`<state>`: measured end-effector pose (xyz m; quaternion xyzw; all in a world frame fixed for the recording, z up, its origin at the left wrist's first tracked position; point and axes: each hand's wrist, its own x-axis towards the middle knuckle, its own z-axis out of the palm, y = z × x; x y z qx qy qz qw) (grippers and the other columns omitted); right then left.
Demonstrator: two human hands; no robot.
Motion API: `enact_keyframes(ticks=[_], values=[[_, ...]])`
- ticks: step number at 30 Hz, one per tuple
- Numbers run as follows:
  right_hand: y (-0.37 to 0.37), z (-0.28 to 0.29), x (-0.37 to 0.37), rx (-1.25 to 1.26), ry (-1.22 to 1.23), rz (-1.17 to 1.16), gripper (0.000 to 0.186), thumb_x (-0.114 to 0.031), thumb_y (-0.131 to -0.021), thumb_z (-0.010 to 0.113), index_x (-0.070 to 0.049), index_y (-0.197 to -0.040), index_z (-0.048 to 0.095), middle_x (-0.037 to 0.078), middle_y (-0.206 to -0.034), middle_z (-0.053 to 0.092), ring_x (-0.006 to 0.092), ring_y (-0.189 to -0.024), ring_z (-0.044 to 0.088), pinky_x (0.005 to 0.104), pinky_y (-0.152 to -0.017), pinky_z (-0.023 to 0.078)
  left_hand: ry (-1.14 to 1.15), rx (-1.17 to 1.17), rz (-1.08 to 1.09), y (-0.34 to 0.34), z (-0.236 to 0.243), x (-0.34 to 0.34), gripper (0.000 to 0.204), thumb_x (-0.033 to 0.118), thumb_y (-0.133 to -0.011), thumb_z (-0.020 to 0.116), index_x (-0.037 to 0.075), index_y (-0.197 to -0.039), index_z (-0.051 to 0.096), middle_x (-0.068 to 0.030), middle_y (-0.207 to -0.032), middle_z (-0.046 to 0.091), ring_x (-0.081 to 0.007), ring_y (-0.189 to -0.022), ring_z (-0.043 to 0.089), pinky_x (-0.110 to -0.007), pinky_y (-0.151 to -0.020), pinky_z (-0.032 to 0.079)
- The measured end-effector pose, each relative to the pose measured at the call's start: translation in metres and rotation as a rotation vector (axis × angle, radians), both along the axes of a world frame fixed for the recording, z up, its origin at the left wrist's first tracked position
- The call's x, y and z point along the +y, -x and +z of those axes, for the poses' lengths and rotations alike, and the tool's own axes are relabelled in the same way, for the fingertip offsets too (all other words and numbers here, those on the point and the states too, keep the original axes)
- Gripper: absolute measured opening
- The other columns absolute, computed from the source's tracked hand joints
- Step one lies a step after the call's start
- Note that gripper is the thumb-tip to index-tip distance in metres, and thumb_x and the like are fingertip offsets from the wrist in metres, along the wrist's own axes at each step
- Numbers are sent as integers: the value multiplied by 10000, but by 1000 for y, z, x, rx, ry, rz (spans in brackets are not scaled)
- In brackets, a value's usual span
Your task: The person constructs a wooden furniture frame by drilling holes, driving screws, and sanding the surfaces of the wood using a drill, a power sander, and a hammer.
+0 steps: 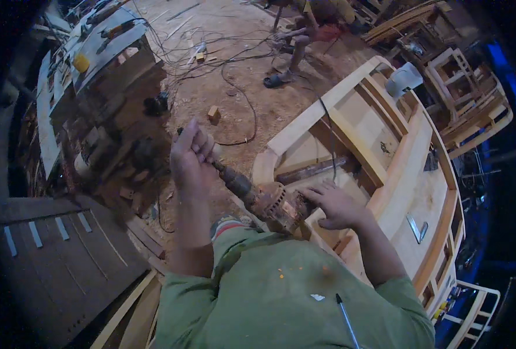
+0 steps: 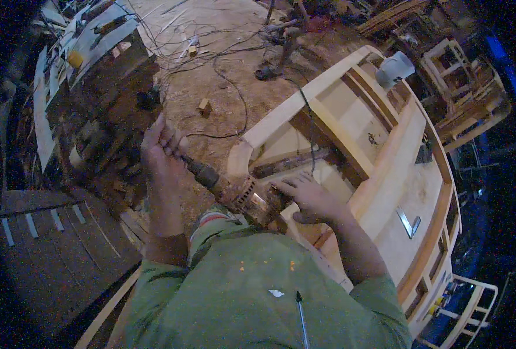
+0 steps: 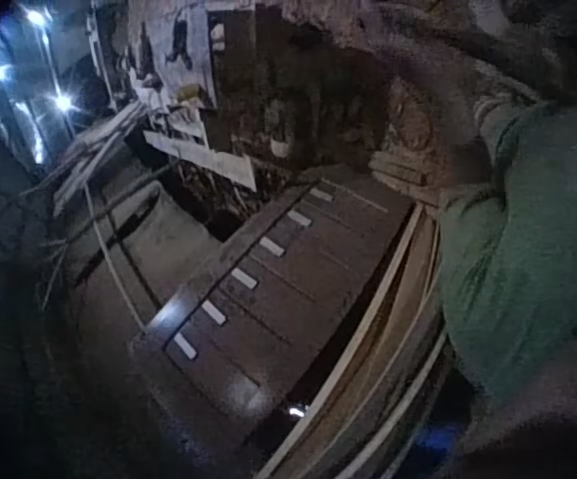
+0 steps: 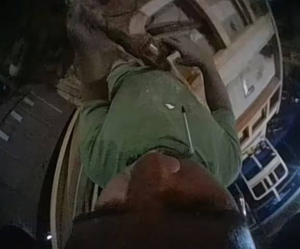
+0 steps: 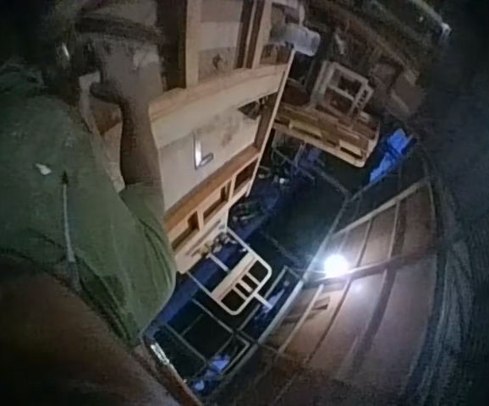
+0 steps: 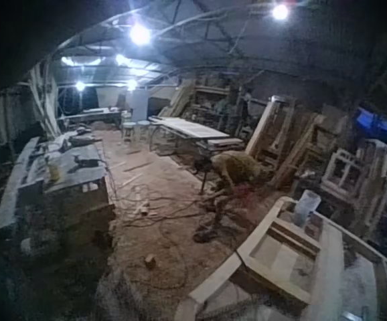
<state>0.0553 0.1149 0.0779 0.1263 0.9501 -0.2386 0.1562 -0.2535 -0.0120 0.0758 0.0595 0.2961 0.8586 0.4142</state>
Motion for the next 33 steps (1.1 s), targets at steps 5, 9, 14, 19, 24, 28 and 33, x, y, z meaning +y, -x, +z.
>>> enact_keyframes(ticks=[5,9,14,19,24,28,33], values=[[9,-29,3,-11,-99,-64,608,-91,-724,682,-164,-1305,518,109,-1161,621,290,-1127,558,439,-1004,397,28,-34,-9,13,-21,18,275,205,-955,546,152,-715,424,56,-611,357,-57,-490,319,-250,-473,287],[2,-60,13,215,-81,-47,611,-115,-702,697,-174,-1287,528,98,-1094,640,293,-1066,587,430,-977,408,88,-70,2,22,-47,16,210,214,-954,550,140,-778,464,35,-644,427,-85,-534,394,-270,-502,345],[1,-54,8,238,-239,13,621,-140,-648,714,-187,-1246,555,77,-1002,663,269,-983,624,416,-894,427,279,50,54,19,-82,5,182,246,-973,519,77,-938,576,-61,-850,626,-177,-742,592,-319,-679,488],[-4,-41,-8,147,-177,-133,582,-145,-629,742,-123,-1183,567,106,-909,663,315,-888,635,418,-883,461,299,-127,21,-25,-80,-10,336,322,-982,501,18,-1083,603,-134,-968,643,-213,-915,616,-352,-797,518],[-12,-50,-17,151,-139,-290,622,-125,-643,716,-106,-1237,535,130,-875,662,327,-870,643,429,-865,456,673,346,-354,-46,-67,-55,404,353,-962,538,-4,-1143,591,-125,-986,644,-190,-922,620,-340,-774,524],[0,-26,-22,148,-190,-291,696,-146,-613,747,-89,-1263,506,133,-867,659,329,-858,638,431,-866,460,715,596,-974,-64,-69,-68,339,264,-906,656,15,-1121,578,-72,-974,668,-178,-803,639,-337,-712,529],[5,-30,-22,149,-213,-307,720,-165,-619,765,-103,-1281,490,116,-846,661,319,-822,641,432,-833,462,554,437,-683,-108,-49,-53,361,176,-800,784,14,-1062,594,-62,-964,660,-152,-784,634,-318,-703,547]])
